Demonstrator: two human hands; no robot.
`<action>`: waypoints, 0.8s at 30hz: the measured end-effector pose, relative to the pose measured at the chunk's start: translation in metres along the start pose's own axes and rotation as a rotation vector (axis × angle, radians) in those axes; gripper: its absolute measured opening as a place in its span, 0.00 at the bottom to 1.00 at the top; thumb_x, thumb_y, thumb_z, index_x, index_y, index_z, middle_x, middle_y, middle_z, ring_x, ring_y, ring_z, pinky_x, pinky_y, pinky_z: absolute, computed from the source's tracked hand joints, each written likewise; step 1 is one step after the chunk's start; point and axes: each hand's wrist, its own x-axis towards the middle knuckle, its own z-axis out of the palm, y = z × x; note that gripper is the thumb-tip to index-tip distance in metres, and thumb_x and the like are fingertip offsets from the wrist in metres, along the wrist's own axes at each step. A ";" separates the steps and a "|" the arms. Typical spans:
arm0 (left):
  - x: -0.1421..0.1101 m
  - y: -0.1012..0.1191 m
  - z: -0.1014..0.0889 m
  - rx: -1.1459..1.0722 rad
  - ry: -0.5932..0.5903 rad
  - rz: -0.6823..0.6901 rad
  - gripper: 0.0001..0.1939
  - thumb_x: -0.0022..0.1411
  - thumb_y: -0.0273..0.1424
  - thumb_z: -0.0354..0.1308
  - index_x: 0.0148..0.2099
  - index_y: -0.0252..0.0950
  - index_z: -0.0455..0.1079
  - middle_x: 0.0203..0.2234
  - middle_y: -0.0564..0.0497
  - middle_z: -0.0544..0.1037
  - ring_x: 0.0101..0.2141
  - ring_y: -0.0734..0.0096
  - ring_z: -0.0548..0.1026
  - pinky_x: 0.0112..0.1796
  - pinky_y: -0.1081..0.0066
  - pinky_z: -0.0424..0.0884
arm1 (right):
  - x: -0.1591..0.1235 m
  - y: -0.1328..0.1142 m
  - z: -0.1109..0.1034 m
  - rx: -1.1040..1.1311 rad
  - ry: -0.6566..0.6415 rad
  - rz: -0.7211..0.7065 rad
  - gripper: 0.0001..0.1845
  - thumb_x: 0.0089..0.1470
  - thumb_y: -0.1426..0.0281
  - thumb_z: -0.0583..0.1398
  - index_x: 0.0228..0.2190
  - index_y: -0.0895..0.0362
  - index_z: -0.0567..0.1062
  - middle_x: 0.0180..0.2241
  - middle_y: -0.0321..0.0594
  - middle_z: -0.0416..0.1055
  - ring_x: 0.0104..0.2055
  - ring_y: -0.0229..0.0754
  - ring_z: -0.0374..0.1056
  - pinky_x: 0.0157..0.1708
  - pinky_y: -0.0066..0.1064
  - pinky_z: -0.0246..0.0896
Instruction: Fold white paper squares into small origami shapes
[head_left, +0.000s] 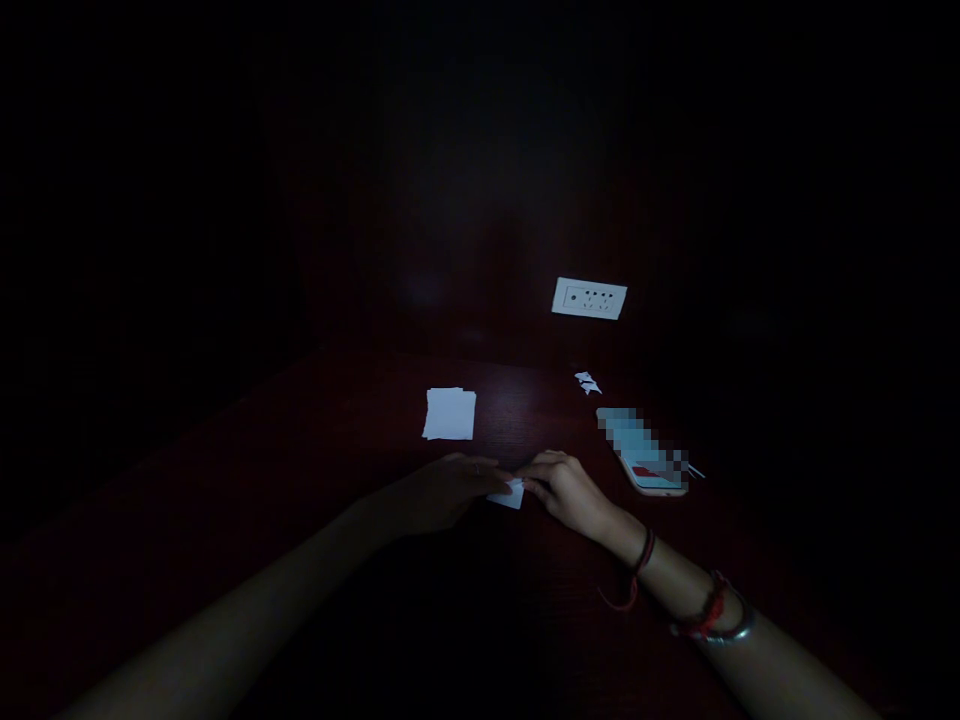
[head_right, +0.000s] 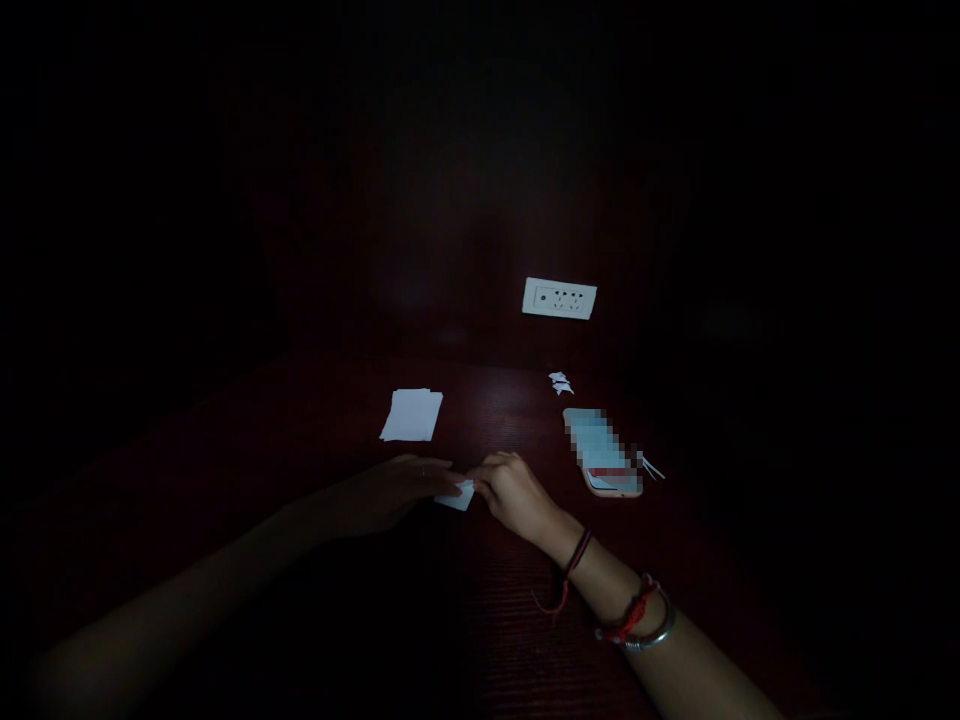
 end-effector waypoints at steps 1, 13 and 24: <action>0.000 0.000 0.000 -0.002 0.003 0.003 0.28 0.54 0.15 0.43 0.54 0.44 0.54 0.50 0.54 0.63 0.51 0.69 0.58 0.48 0.62 0.57 | 0.000 -0.001 0.000 -0.025 0.000 -0.001 0.10 0.51 0.74 0.54 0.35 0.55 0.72 0.29 0.39 0.69 0.33 0.38 0.63 0.37 0.30 0.54; -0.001 -0.005 0.001 0.034 -0.031 0.011 0.34 0.47 0.12 0.42 0.54 0.44 0.54 0.51 0.54 0.62 0.52 0.68 0.56 0.49 0.61 0.56 | -0.002 -0.008 0.000 -0.122 -0.020 -0.004 0.10 0.52 0.75 0.51 0.33 0.57 0.71 0.29 0.40 0.66 0.34 0.38 0.60 0.36 0.30 0.53; -0.001 -0.003 0.000 -0.003 -0.035 -0.008 0.33 0.48 0.12 0.41 0.54 0.42 0.53 0.51 0.53 0.61 0.52 0.69 0.56 0.48 0.60 0.56 | -0.005 -0.006 -0.007 -0.132 -0.091 -0.095 0.09 0.51 0.74 0.52 0.33 0.56 0.72 0.30 0.40 0.66 0.35 0.38 0.59 0.38 0.31 0.51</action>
